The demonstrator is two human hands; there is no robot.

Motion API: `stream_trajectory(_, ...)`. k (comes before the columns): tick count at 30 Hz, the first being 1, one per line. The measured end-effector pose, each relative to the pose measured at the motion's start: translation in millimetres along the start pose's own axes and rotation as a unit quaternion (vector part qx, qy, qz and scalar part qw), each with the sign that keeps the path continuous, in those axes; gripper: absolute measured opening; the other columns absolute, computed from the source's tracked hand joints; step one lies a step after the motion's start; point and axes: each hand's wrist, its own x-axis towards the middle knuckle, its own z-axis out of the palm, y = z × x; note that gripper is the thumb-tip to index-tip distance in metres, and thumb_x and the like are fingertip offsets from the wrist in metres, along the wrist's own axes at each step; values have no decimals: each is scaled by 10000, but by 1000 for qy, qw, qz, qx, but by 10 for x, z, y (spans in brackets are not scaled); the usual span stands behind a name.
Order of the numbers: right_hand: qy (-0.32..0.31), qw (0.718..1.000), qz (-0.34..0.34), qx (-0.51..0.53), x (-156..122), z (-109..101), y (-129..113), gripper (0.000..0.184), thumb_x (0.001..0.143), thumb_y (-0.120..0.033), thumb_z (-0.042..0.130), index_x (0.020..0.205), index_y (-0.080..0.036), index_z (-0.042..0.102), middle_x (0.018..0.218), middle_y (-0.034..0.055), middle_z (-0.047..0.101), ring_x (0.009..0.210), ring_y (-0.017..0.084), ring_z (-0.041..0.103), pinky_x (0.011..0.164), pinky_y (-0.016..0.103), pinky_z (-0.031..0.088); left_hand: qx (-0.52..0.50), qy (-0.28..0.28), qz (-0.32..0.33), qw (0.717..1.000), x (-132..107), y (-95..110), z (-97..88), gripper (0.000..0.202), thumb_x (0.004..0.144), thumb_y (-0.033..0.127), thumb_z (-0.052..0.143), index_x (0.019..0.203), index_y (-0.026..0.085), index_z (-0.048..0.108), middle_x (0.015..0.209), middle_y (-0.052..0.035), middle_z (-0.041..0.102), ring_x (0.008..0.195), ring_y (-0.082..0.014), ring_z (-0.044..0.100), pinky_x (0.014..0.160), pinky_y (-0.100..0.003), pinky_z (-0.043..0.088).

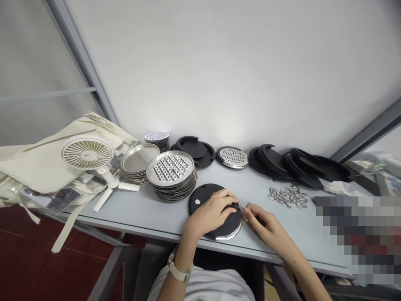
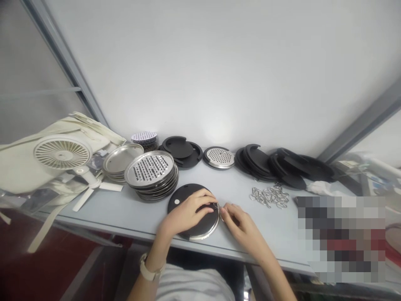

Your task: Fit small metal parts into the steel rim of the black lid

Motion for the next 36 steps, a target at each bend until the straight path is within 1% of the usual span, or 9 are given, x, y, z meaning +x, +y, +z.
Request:
stream_trajectory(3,5,1000,5,6,1,-13,-14,386,976,-455,370,680,-213,424,647,-25,429,622,150,437,582,251,373,2,0,2,1000,-4,-1,1,243,929,201,496,1138,201,622,1148,-53,592,1087,-184,561,1007,-310,408)
stream_trajectory(8,14,1000,7,11,1,-24,-23,387,970,-450,383,668,-212,425,638,-25,448,612,147,448,567,248,377,-3,0,-1,1000,2,2,2,246,927,187,494,1134,207,625,1152,-59,591,1094,-191,557,1017,-330,400)
stream_trajectory(11,3,1000,6,5,1,-16,-13,369,977,-432,374,683,-215,424,653,-22,464,638,156,473,584,254,387,-9,-2,-7,1000,2,2,4,242,923,184,500,1135,207,613,1143,-58,591,1089,-192,561,1012,-336,402)
stream_trajectory(15,-16,1000,-13,-9,8,-6,0,356,989,-418,351,706,-222,442,684,-4,508,694,180,502,640,279,409,-14,-3,-12,1000,-7,2,7,232,921,185,503,1132,206,597,1146,-54,584,1069,-187,572,992,-328,417)
stream_trajectory(20,-19,1000,-16,-19,11,-15,-5,353,990,-398,363,700,-225,465,680,2,533,704,189,511,651,295,423,-18,-2,-14,1000,-9,5,3,241,920,174,497,1134,211,600,1143,-54,583,1074,-188,568,1000,-334,414)
stream_trajectory(27,-30,999,-16,-35,6,-20,-17,378,998,-428,324,701,-226,445,682,-1,519,708,193,511,676,305,409,-7,0,0,1000,0,5,-5,246,924,181,500,1144,214,604,1138,-51,587,1093,-187,557,1002,-316,414)
stream_trajectory(32,-27,999,-9,-33,1,-16,-11,378,995,-421,342,683,-224,418,672,-10,498,704,187,496,673,299,394,-3,1,8,1000,-2,-1,-2,251,933,184,489,1156,206,602,1140,-51,590,1111,-181,548,1017,-311,401)
stream_trajectory(36,-31,999,-7,-31,-5,-19,-6,376,998,-415,337,687,-222,427,676,-10,493,705,185,488,679,301,389,1,0,7,1000,-5,-4,1,256,937,192,484,1163,205,604,1150,-52,588,1116,-181,543,1021,-306,401)
